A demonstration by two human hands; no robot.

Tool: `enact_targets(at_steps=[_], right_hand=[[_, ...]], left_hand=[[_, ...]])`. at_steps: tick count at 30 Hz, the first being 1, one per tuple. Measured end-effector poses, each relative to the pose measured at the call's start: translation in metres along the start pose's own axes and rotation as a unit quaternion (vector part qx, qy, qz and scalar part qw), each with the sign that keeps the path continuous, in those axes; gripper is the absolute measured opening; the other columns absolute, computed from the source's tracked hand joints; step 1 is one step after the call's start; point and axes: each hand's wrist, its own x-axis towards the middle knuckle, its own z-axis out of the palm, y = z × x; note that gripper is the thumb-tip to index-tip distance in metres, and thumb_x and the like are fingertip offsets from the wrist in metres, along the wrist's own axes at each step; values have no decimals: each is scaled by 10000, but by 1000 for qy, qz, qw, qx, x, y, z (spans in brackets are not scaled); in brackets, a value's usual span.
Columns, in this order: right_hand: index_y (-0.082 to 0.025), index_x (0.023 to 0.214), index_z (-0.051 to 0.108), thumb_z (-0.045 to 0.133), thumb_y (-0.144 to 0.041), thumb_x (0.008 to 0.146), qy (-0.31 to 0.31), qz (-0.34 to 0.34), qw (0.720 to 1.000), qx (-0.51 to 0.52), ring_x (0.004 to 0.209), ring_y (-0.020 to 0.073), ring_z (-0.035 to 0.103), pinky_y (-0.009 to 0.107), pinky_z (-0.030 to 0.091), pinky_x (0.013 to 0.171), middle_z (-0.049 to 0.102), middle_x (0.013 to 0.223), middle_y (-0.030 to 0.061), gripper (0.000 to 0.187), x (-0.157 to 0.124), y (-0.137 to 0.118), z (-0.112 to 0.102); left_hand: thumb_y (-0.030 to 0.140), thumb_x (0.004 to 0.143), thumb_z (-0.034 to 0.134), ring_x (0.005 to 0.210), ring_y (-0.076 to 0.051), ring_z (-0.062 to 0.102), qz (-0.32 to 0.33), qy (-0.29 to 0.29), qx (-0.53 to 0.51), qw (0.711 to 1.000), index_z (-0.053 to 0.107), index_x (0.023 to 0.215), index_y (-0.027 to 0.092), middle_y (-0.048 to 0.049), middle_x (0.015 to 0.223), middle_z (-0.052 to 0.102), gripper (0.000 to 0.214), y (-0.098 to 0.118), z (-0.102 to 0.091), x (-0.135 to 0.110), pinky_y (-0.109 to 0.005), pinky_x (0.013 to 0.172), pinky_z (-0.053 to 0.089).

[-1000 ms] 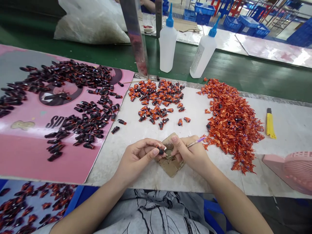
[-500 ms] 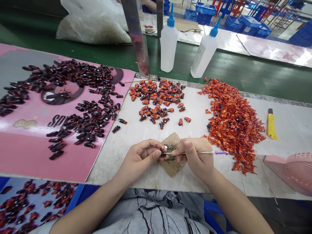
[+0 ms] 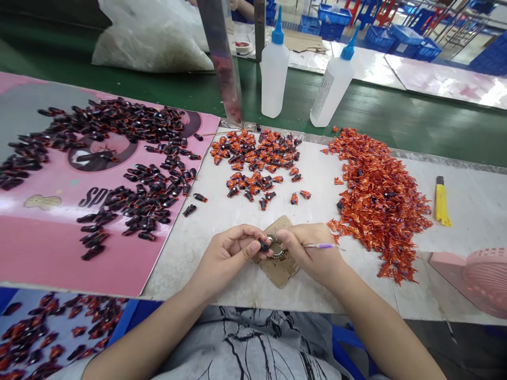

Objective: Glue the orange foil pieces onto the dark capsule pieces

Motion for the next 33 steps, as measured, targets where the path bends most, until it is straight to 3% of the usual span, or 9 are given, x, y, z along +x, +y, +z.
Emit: enact_targets(at_steps=[4, 7, 9, 13, 18, 26, 33], right_hand=[[-163, 543, 669, 315, -566, 1009, -47, 51, 995, 77, 371, 74, 464, 203, 334, 412, 577, 420, 11, 711, 1, 1, 1], [-159, 501, 655, 381, -670, 940, -10, 161, 969, 188, 312, 71, 430, 191, 325, 350, 518, 351, -3, 727, 0, -1, -2], [-157, 493, 661, 431, -698, 906, 47, 200, 949, 240, 296, 74, 422, 193, 317, 323, 511, 341, 0, 718, -1, -2, -4], [-161, 538, 692, 459, -619, 941, 139, 119, 948, 260, 336, 95, 495, 202, 371, 342, 574, 399, 26, 654, -5, -4, -3], [-158, 640, 714, 431, -439, 1014, 135, -6, 966, 222, 390, 106, 546, 211, 421, 395, 601, 450, 31, 547, -7, -4, 2], [-159, 635, 690, 393, -425, 1028, 112, -36, 977, 179, 387, 96, 554, 190, 424, 387, 612, 470, 31, 560, -7, -4, 3], [-148, 627, 668, 396, -400, 1033, 134, -48, 973, 180, 396, 92, 545, 188, 419, 409, 585, 457, 16, 550, -6, -3, 0]], left_hand=[[458, 711, 830, 648, -178, 698, 5, 4, -4, 1000, 712, 806, 151, -50, 725, 726, 342, -1, -1, 0, -262, 642, 594], [444, 708, 837, 653, -173, 700, 9, 12, -6, 1000, 720, 803, 147, -61, 784, 735, 332, -2, -1, 0, -260, 640, 598], [437, 709, 838, 658, -175, 706, 7, 7, -10, 1000, 724, 804, 147, -63, 783, 737, 326, -3, 0, 0, -258, 640, 599], [424, 717, 836, 656, -170, 714, 4, -16, -20, 1000, 726, 799, 151, -52, 757, 739, 306, -4, 0, 0, -246, 650, 596], [397, 747, 818, 672, -181, 717, -3, -31, -6, 999, 723, 822, 156, -54, 737, 745, 269, -3, 0, -2, -258, 671, 593], [356, 773, 805, 684, -162, 711, 6, -54, -11, 998, 736, 837, 157, -62, 805, 760, 220, -5, -1, -2, -233, 671, 588], [365, 768, 810, 693, -144, 709, 4, -56, -13, 998, 739, 847, 161, -44, 772, 750, 230, -5, -2, -2, -198, 675, 577]])
